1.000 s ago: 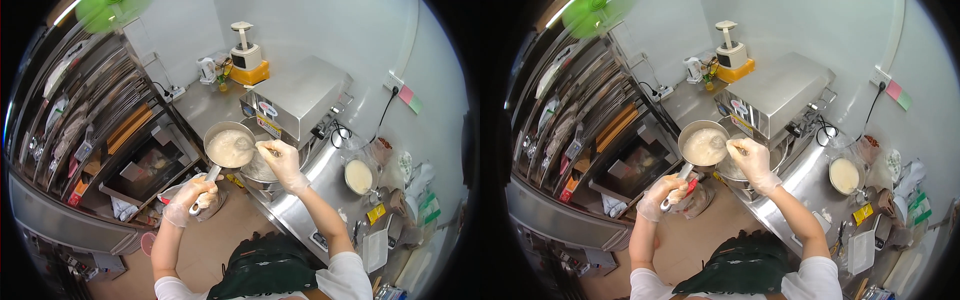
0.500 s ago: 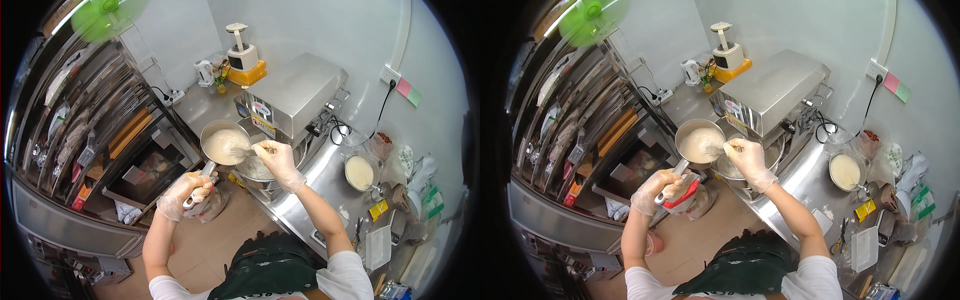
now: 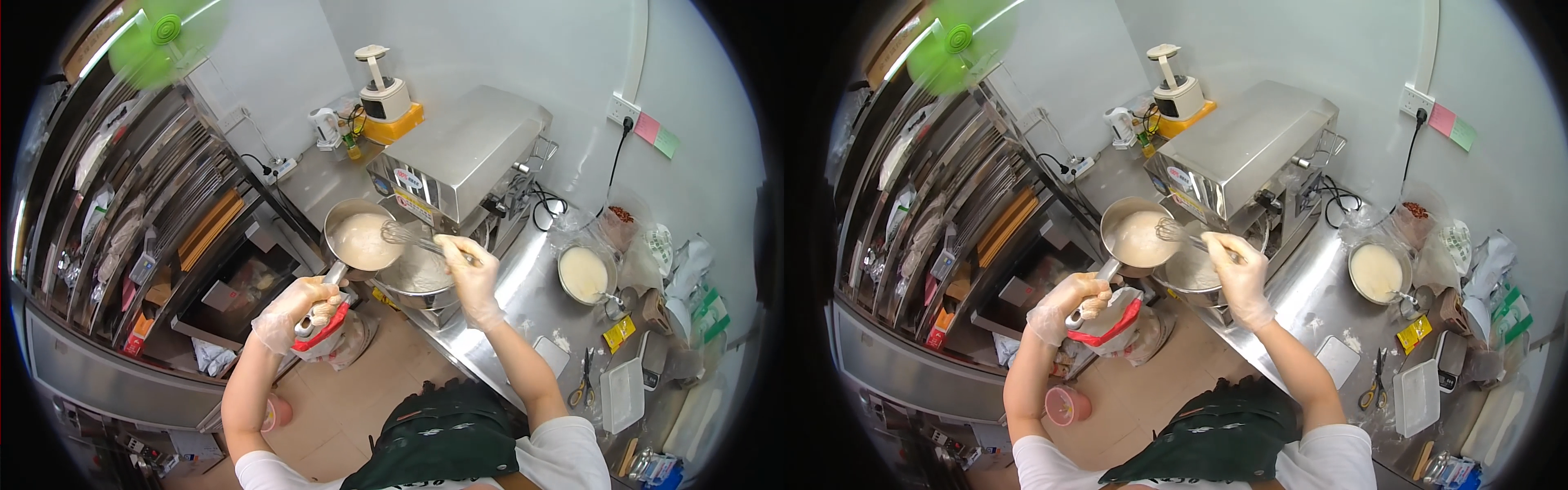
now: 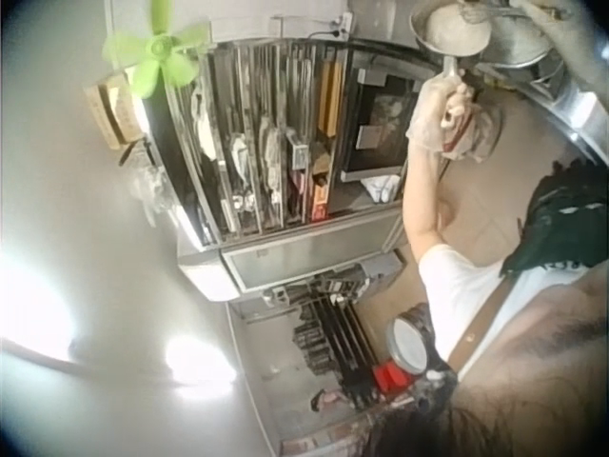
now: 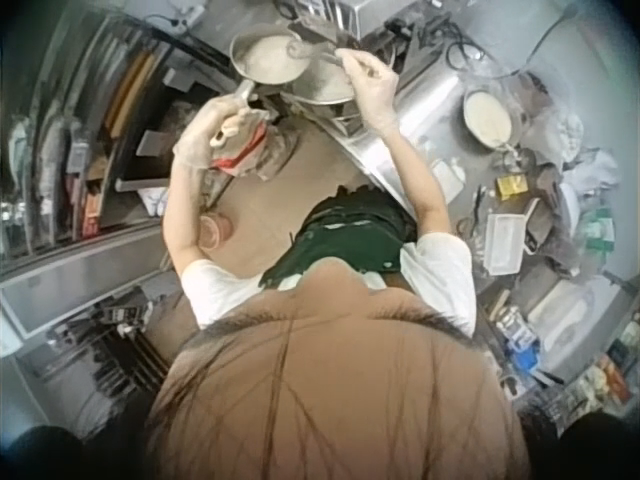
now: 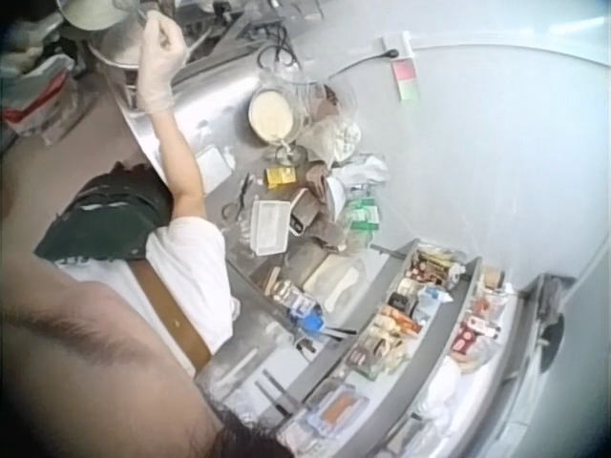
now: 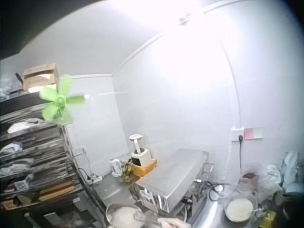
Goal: The person prepares a mixture by cutting open a yellow packet with shears and pouring the contents into a small pot, followed by adding a white powder from a container and whisking the ingredients together. They then add the whisked mixture and several scoops of a white liquid from a bowl into a large commercial mixer containing flour.
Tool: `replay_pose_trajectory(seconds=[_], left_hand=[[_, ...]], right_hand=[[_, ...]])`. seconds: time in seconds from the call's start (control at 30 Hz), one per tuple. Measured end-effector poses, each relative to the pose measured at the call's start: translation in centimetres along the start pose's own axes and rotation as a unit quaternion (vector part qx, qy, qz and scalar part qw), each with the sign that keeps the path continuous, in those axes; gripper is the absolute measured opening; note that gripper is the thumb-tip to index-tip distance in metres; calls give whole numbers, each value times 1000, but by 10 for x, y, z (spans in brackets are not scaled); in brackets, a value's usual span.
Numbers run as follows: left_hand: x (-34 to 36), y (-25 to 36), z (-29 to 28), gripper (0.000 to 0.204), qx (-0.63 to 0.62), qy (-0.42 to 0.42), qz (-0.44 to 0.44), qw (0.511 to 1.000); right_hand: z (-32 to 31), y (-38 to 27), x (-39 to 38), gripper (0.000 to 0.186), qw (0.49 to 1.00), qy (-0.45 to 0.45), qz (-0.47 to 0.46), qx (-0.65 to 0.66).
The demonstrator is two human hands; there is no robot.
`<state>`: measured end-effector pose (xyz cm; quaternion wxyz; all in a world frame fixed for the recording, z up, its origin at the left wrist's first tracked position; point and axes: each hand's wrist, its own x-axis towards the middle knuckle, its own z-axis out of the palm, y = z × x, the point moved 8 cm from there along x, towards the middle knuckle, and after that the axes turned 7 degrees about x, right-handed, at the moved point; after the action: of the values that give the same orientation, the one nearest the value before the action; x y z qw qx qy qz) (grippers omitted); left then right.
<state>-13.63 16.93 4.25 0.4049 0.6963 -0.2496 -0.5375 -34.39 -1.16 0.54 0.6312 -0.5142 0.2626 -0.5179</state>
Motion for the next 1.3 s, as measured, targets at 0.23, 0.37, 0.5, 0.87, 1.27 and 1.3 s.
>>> replay_pose_trajectory(seconds=[0.23,0.37,0.5,0.87,1.27,1.3], left_hand=[[0,8,7,19,51,34,-11,998],[0,12,17,20,45,21,-8,999],[0,15,20,22,71,18,3,997],[13,0,9,29,55,17,-19,998],[13,6,20,23,79,60,-34,994],[12,8,21,5,73,69,-27,995]], right_hand=[[-49,14,-42,19,996,69,-19,49],[-67,23,-51,17,990,106,17,92],[-76,30,-54,17,989,102,42,97],[-75,29,-55,18,988,115,63,86],[-79,39,-51,18,990,90,65,92],[-79,40,-51,18,989,90,68,94]])
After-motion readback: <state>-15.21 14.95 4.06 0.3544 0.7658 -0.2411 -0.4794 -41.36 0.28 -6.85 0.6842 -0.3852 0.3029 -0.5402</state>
